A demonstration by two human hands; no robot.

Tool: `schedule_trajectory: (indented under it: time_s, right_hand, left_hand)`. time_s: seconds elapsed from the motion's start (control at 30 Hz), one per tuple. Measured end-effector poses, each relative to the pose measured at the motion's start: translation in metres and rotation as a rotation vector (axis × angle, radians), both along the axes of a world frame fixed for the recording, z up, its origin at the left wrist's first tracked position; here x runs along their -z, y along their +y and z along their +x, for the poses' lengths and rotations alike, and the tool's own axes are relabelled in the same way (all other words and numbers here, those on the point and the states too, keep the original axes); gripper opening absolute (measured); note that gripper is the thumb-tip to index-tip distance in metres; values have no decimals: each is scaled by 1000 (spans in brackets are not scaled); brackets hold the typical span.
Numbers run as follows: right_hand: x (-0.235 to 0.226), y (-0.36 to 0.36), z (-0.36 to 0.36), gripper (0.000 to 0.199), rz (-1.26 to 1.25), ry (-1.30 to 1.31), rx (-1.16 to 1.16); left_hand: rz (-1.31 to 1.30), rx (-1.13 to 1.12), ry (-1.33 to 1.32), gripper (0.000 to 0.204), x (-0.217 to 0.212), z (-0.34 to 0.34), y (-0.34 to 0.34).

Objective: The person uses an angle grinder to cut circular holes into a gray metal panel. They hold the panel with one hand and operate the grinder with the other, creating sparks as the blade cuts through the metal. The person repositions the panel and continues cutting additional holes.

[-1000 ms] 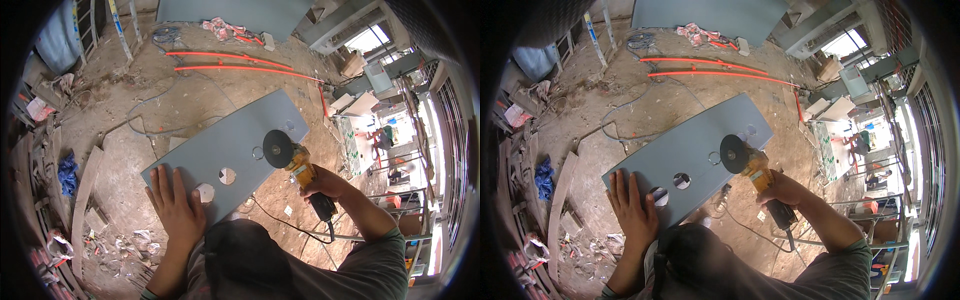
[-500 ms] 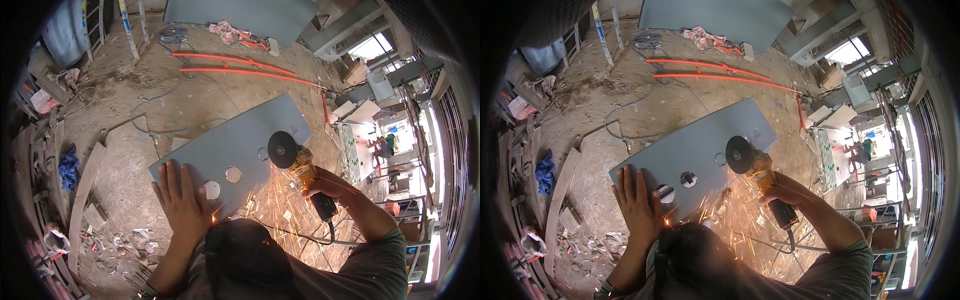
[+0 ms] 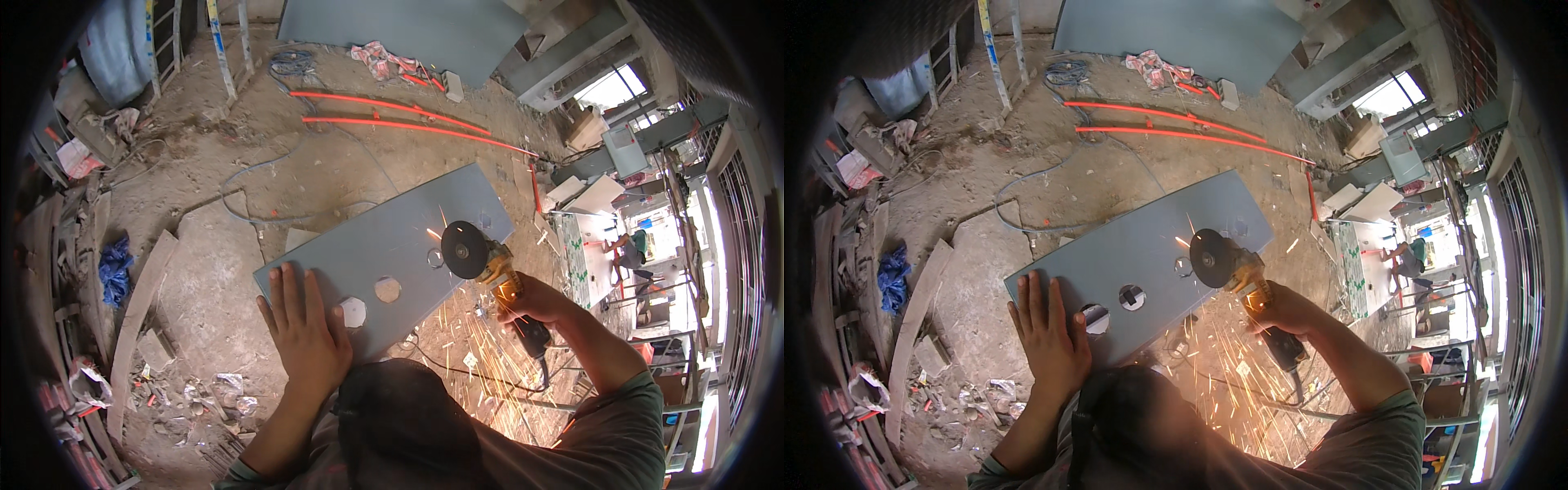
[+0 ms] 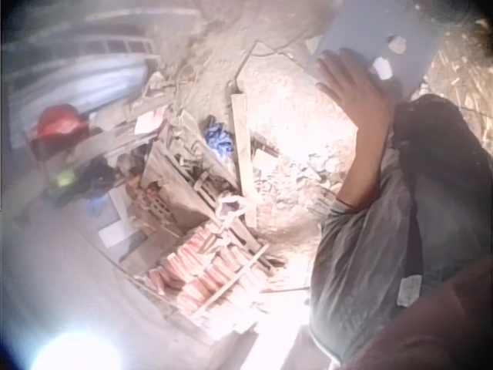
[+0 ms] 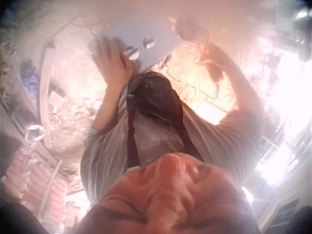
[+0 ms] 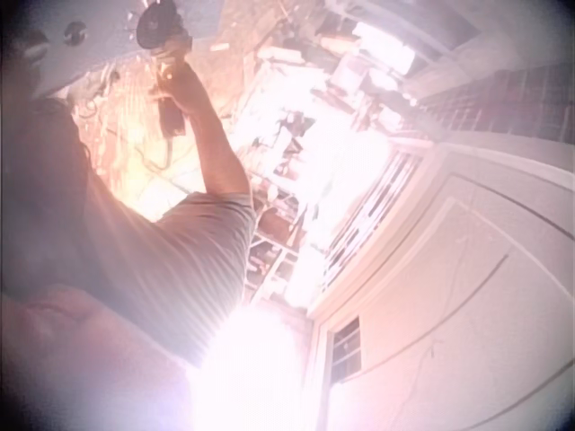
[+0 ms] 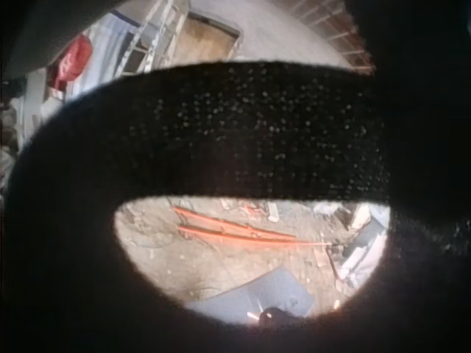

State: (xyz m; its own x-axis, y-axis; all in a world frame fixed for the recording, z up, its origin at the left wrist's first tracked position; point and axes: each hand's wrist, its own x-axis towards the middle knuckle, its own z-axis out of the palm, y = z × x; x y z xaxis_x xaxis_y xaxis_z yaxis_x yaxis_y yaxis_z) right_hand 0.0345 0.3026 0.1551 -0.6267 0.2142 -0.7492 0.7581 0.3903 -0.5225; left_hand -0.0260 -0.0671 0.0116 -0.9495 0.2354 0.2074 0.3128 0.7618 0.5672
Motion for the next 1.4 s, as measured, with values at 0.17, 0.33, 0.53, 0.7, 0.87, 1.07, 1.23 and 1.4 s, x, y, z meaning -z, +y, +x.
schedule_trajectory:
  time_s: [0.17, 0.33, 0.53, 0.7, 0.87, 1.07, 1.23, 1.4]
  right_hand:
    - [-14, 15, -8, 61, -7, 82, -40]
    - [-13, 24, -23, 63, -2, 66, -111]
    - [-9, 30, -29, 69, 160, -18, -230]
    - [-15, 24, -33, 68, 205, -34, -224]
    - [-12, 27, -33, 72, 255, -12, -273]
    - [-7, 35, -36, 76, 317, -26, -396]
    - [-10, 27, -34, 65, 370, -4, -326]
    - [-19, 28, -38, 65, 282, 61, -364]
  left_hand:
    - [-14, -1, 14, 61, -1, 0, 0]
    - [-29, -11, 26, 60, -1, -1, 1]
    - [-23, -19, 32, 59, 0, -1, 3]
    - [-24, -27, 34, 59, 0, 0, 4]
    - [-18, -34, 26, 59, 2, -1, 3]
    - [-17, -39, 36, 60, 6, 0, 2]
    - [-4, -36, 37, 60, 6, -1, 0]
    - [16, -44, 43, 61, 7, 0, 2]
